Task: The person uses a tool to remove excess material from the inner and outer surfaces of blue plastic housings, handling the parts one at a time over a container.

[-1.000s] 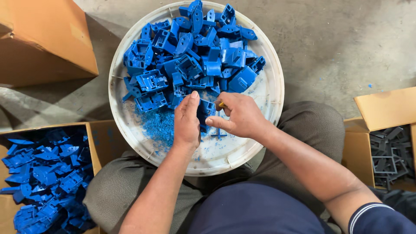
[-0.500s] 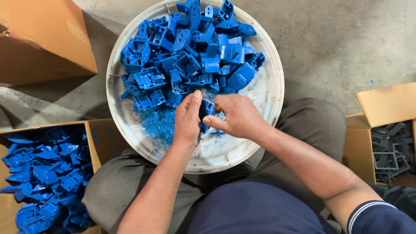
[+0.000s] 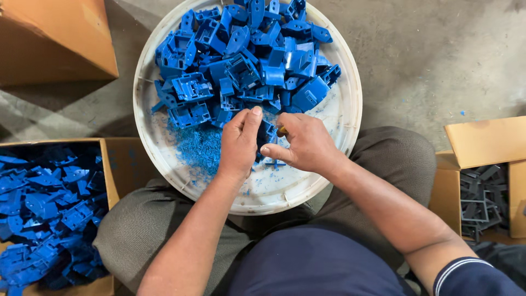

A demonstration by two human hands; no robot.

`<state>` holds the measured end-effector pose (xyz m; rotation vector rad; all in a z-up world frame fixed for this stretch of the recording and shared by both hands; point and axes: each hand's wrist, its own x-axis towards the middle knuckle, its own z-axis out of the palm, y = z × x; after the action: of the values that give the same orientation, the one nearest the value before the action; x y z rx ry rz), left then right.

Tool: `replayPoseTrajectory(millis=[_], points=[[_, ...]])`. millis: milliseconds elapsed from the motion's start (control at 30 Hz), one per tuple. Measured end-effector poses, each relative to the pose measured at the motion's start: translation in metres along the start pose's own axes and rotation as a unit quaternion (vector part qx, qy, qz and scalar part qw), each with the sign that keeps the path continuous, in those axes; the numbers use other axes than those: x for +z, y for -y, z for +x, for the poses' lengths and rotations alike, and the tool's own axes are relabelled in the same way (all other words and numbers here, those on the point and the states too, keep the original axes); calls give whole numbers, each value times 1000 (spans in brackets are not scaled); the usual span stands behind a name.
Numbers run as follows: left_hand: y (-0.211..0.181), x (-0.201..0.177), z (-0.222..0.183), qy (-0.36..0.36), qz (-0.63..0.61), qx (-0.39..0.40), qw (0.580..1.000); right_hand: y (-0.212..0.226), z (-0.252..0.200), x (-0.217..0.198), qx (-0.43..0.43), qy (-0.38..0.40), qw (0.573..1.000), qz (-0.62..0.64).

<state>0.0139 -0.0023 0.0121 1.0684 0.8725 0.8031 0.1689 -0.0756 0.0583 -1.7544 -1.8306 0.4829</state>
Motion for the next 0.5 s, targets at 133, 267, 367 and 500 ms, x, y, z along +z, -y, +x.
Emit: replayPoseTrajectory(millis=[133,267,367,500], points=[[-3,0,0,2,32,29,999,0,0,0,1,16,1000,-10],[-6,-3,-1,2,99,66,993,0,1,-1,-3,43,999,-6],[-9,-4,-2,-23,153,103,983,-4,4,-2,26,77,996,39],[-12,1,-4,-68,188,161,967,-5,5,0,110,123,984,73]])
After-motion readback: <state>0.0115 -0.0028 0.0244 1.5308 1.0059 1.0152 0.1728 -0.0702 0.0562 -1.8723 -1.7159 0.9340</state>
